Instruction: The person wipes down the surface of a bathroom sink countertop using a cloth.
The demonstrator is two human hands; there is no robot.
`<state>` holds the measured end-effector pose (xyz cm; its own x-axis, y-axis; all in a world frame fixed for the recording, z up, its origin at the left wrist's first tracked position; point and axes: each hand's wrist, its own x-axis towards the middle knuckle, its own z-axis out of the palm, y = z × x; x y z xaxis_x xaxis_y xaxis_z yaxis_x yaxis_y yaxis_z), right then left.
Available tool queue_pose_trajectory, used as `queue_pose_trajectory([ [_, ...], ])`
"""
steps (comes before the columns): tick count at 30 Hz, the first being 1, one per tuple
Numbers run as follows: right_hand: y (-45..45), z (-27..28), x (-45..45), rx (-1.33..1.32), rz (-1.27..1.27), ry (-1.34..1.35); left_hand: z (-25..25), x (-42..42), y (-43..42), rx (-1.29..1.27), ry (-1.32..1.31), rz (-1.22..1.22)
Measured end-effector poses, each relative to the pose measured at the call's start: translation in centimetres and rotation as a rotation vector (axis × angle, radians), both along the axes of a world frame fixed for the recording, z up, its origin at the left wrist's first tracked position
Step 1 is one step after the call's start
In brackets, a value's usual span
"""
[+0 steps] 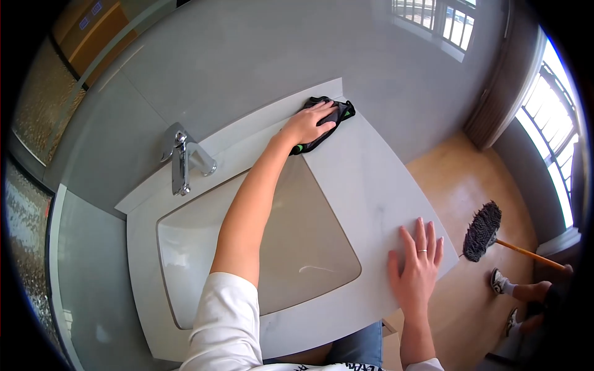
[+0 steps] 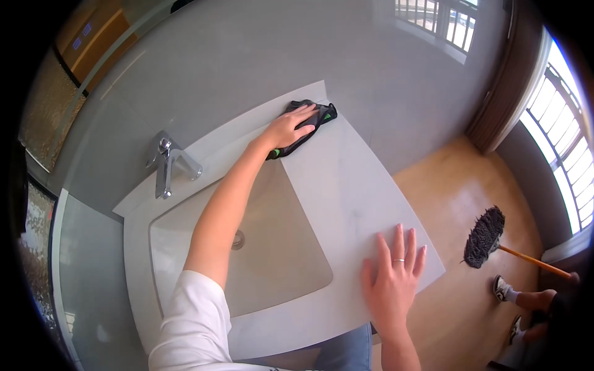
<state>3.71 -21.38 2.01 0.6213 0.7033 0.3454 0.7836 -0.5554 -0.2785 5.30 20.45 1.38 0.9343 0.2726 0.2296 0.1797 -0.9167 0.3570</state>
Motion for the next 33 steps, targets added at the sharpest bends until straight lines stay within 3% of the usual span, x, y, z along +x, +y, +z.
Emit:
queue_pose_trajectory([
  [5,-0.2,0.5,0.0,0.010,0.006,0.013,-0.3,4.1,-2.1,0.047,0.008,0.123],
  [12,-0.4,0.5,0.0,0.079,0.019,0.015,-0.4,3.3,-6.3,0.102,0.028,0.237],
  [18,-0.3,0.3,-0.4,0.257,-0.001,0.077,-0.4,-0.4,-16.8,0.226,-0.125,-0.006],
  [24,-1.3,-0.8,0.6,0.702,0.027,0.129,-0.5,-5.1,-30.0,0.167,-0.088,-0.265],
  [27,-1.8,-0.3,1.2,0.973,0.120,0.417,0.2,-7.4,-33.2,0.093,0.000,-0.358],
  [30,-3.2,1.1,3.1,0.838,0.136,0.116,0.5,-7.4,-32.2,0.082,-0.032,-0.365],
  [31,-3.5,1.0,4.5,0.843,0.136,0.112,0.4,-7.0,-31.6,0.091,-0.070,-0.361],
  [33,-3.8,0.4,6.8,0.604,0.074,0.117,0.2,-5.9,-29.1,0.123,-0.077,-0.310],
])
